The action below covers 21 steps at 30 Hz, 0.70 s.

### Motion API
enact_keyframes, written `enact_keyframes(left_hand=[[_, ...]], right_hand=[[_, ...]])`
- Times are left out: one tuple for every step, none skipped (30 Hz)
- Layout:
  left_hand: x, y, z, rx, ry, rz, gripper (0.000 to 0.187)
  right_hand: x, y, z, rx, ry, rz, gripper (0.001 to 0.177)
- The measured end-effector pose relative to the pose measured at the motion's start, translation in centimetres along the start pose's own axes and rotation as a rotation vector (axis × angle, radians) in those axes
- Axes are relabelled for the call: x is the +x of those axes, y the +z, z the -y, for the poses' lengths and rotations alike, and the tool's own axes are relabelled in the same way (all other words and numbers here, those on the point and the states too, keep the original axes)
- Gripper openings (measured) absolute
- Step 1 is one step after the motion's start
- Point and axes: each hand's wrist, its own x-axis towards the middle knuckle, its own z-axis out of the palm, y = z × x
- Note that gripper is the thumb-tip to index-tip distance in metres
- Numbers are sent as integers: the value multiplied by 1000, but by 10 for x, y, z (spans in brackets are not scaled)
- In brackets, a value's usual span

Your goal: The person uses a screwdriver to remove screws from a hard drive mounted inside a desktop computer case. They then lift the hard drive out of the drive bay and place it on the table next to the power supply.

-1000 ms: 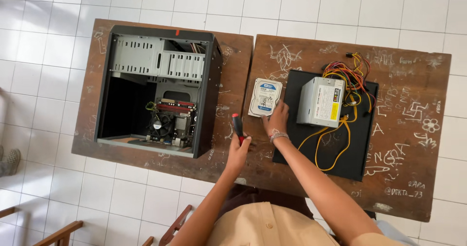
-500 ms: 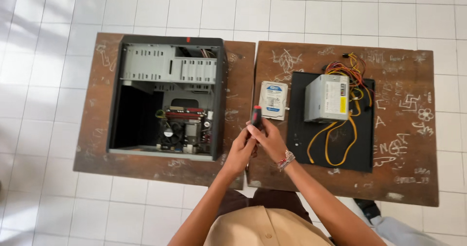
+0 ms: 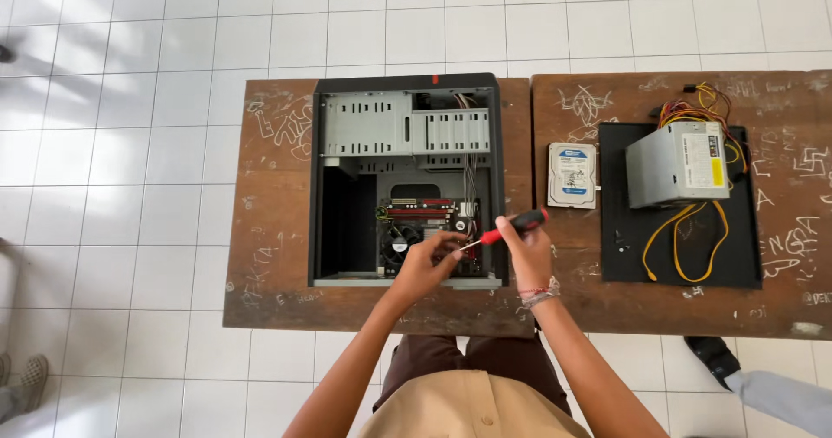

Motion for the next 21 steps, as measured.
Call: enact_keyframes(left_hand=[[2,-2,2,1,2,0,31],[3,-2,6,-3,36,-8,30],[5,0,9,-6,70,-16,30],[2,2,6,-6,67,-28,30],[1,4,3,38,69,-42,28],[2,5,-2,86,75,-53,26],[0,6,5,92,76,-64,26],[0,6,12,76,82,-96,26],[1,5,20,60,88,-129,25],[4,5,18,58,89,-131,25],[7,4,17,75,116,-178,22],[2,4,18,89,130,-222,20],[-5,1,15,83,119,-222,20],[-4,-5,10,130,164,-240,20],[-3,-13,5,177,208,-258,20],[0,-22,-1,174,218,-250,20],[2,-31,-7,217,256,-253,19],[-1,-42,-11,261,283,-253,18],[-5,-53,-8,259,282,-241,18],[-2,-68,-8,293,308,-221,18],[2,-85,-8,327,335,-202,19]], right_hand=[[-1,3,2,1,-2,0,33],[-3,4,3,45,-6,-23,30],[-5,4,5,90,-10,-46,27],[-7,4,7,88,-8,-33,27],[-7,3,10,66,-32,-13,23],[-6,4,14,50,-60,5,21],[-7,6,14,54,-63,17,21],[-7,8,14,45,-112,33,19],[-6,11,14,37,-162,48,17],[-4,14,18,34,-163,50,17],[-3,17,21,27,-230,78,15],[-9,19,20,15,-284,106,14],[-16,20,24,8,-274,107,14],[-18,25,31,28,-311,150,14],[-19,31,39,48,-348,194,15],[-18,36,37,46,-356,184,15],[-16,42,34,64,-356,223,17],[-20,49,28,82,-344,261,19],[-32,58,33,81,-341,250,19],[-38,72,42,64,-295,229,18],[-45,86,50,49,-249,209,18]])
